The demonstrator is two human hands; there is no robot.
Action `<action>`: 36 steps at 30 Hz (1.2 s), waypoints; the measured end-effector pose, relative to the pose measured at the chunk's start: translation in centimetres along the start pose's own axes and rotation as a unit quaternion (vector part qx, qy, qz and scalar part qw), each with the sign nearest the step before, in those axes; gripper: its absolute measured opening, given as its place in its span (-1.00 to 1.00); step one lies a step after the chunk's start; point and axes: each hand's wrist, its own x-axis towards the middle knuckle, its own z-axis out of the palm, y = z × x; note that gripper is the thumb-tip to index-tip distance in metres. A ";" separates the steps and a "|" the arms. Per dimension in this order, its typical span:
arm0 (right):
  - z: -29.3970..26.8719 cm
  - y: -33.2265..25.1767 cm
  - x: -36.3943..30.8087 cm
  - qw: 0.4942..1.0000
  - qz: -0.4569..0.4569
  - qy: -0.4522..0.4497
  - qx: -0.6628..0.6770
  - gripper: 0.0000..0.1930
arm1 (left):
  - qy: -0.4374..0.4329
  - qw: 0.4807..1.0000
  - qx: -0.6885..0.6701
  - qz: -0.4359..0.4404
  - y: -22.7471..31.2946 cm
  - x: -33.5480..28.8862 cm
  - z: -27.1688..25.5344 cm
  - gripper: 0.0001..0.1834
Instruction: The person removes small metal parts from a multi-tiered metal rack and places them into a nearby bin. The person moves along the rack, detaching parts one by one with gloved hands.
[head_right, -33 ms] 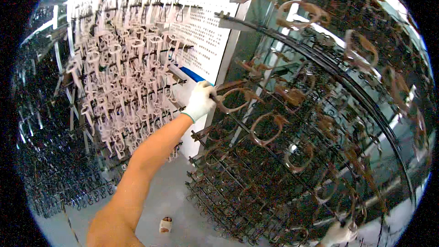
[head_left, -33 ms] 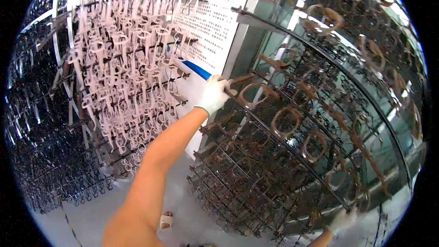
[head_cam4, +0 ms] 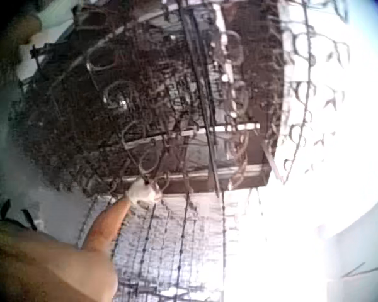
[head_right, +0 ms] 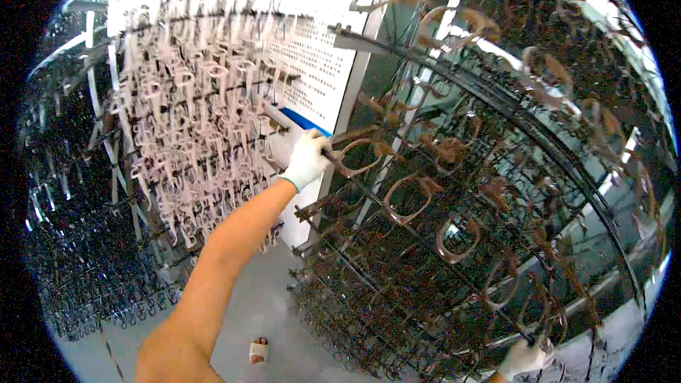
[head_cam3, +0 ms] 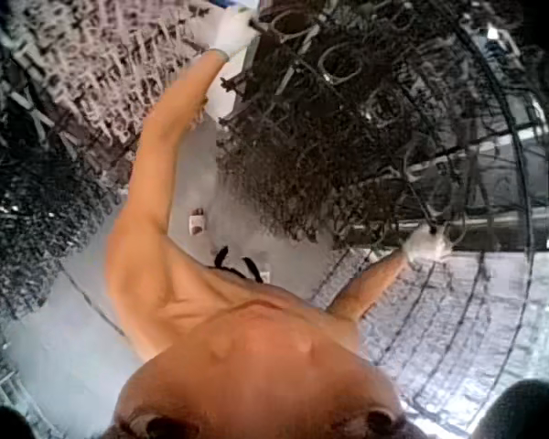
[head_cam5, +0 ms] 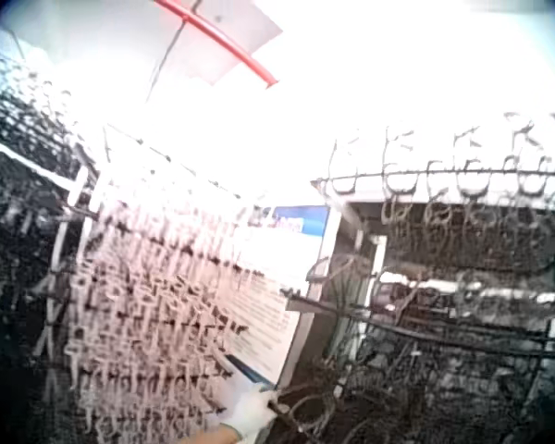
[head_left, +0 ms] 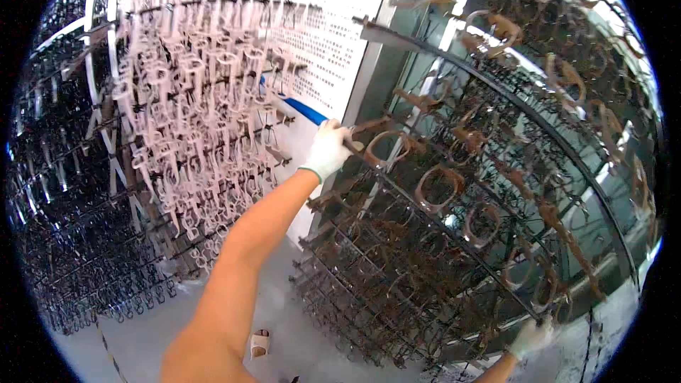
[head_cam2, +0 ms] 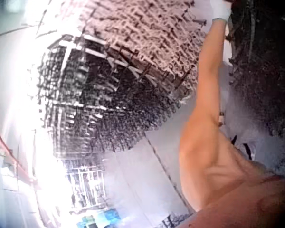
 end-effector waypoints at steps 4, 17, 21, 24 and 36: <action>-7.5 0.6 -1.3 0.992 -0.034 0.080 0.095 -0.72 | -0.012 1.000 0.008 0.002 0.3 -2.4 -4.7 -0.80; -28.8 1.6 -12.1 0.987 -0.014 0.130 0.096 -0.68 | -0.049 0.998 -0.005 0.032 -0.4 -12.1 -24.2 -0.76; -34.7 3.1 -15.7 0.993 -0.012 0.090 0.074 -0.64 | -0.058 0.998 -0.011 -0.005 0.6 -15.5 -29.2 -0.77; -41.6 1.7 -17.3 0.996 0.043 0.011 0.083 -0.73 | -0.045 0.998 -0.019 0.035 -2.1 -17.4 -33.2 -0.70; -58.8 8.0 -26.3 0.967 0.016 0.127 0.221 -0.82 | -0.294 0.948 0.113 -0.049 0.5 -23.8 -55.0 -0.54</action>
